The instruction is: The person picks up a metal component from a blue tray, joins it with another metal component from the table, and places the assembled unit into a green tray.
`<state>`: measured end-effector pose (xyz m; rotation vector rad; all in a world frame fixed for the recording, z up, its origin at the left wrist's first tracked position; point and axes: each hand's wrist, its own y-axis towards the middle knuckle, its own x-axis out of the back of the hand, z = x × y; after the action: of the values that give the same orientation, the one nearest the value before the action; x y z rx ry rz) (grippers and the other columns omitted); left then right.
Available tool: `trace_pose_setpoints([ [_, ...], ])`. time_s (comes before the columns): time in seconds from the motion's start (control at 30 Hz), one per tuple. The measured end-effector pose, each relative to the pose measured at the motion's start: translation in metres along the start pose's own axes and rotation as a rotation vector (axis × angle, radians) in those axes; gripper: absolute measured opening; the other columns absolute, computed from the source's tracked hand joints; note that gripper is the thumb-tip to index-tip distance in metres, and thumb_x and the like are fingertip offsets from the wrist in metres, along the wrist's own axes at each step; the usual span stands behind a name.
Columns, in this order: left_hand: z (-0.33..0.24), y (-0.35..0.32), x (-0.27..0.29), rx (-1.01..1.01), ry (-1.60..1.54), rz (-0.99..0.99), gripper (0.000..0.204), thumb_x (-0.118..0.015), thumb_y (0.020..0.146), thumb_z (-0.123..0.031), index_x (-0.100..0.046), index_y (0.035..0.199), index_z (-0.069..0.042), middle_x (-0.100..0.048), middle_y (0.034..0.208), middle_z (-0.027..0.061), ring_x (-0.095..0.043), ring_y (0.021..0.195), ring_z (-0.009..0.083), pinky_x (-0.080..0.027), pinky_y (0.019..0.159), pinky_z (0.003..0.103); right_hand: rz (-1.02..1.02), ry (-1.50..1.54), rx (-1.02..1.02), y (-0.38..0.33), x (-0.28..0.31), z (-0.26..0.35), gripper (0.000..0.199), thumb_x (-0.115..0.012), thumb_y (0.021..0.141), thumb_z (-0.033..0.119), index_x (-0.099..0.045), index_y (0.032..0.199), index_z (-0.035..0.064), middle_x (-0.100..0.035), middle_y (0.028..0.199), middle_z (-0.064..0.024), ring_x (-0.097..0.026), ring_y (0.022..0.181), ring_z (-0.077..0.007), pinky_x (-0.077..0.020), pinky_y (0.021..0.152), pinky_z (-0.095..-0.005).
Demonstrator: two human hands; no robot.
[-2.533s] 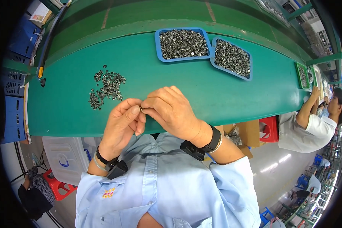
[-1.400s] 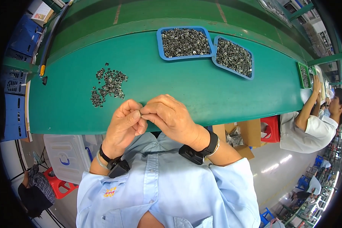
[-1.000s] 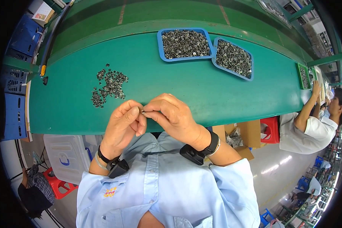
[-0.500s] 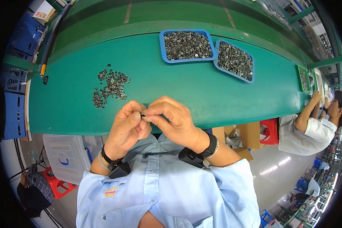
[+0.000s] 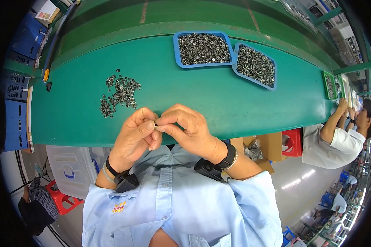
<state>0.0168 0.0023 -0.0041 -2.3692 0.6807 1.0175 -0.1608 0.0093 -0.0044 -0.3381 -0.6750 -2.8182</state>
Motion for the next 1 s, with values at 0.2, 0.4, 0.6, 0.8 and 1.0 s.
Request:
trace_pose_setpoints([
  [0.2, 0.000, 0.000, -0.001, -0.014, -0.046, 0.012, 0.016, -0.058, 0.091, -0.020, -0.052, 0.091, -0.005, -0.057, 0.068, 0.0062, -0.053, 0.054, 0.0122, -0.039, 0.046, 0.023, -0.034, 0.055, -0.043, -0.001, 0.000, -0.004, 0.014, -0.069, 0.077, 0.004, -0.059, 0.087, 0.0069, -0.063, 0.083, -0.0050, -0.059, 0.075, -0.0160, -0.0471, 0.065, -0.0272],
  [0.4, 0.004, 0.003, -0.002, -0.045, 0.055, 0.028, 0.016, -0.053, 0.093, -0.021, -0.051, 0.093, -0.005, -0.058, 0.072, 0.0064, -0.052, 0.054, 0.0117, -0.039, 0.047, 0.023, -0.062, 0.033, -0.054, -0.003, -0.001, -0.003, 0.014, -0.069, 0.077, 0.003, -0.060, 0.086, 0.0069, -0.062, 0.083, -0.0050, -0.059, 0.074, -0.0169, -0.0470, 0.064, -0.0274],
  [0.6, 0.001, -0.003, -0.002, -0.062, 0.150, -0.051, 0.013, -0.052, 0.094, -0.018, -0.052, 0.097, -0.005, -0.059, 0.074, 0.0053, -0.053, 0.056, 0.0107, -0.039, 0.047, 0.022, -0.030, -0.149, 0.022, 0.001, -0.001, -0.004, 0.013, -0.070, 0.076, 0.005, -0.061, 0.085, 0.0067, -0.062, 0.082, -0.0060, -0.060, 0.075, -0.0191, -0.0476, 0.065, -0.0289],
  [0.8, 0.000, -0.008, 0.009, -0.049, 0.145, -0.112, 0.013, -0.052, 0.094, -0.016, -0.053, 0.101, -0.005, -0.059, 0.076, 0.0041, -0.053, 0.059, 0.0085, -0.039, 0.048, 0.021, -0.245, -0.550, -0.008, 0.053, 0.061, -0.027, 0.012, -0.067, 0.079, 0.009, -0.062, 0.088, 0.0033, -0.062, 0.083, -0.0083, -0.061, 0.076, -0.0247, -0.0487, 0.070, -0.0330],
  [1.0, 0.005, -0.010, 0.021, -0.010, 0.120, -0.056, 0.013, -0.052, 0.094, -0.016, -0.053, 0.099, -0.005, -0.059, 0.076, 0.0044, -0.053, 0.059, 0.0086, -0.041, 0.049, 0.021, -0.175, -0.891, 0.041, 0.088, 0.082, -0.043, 0.013, -0.064, 0.078, 0.002, -0.061, 0.089, 0.0044, -0.060, 0.087, -0.0096, -0.061, 0.081, -0.0262, -0.0501, 0.068, -0.0327],
])
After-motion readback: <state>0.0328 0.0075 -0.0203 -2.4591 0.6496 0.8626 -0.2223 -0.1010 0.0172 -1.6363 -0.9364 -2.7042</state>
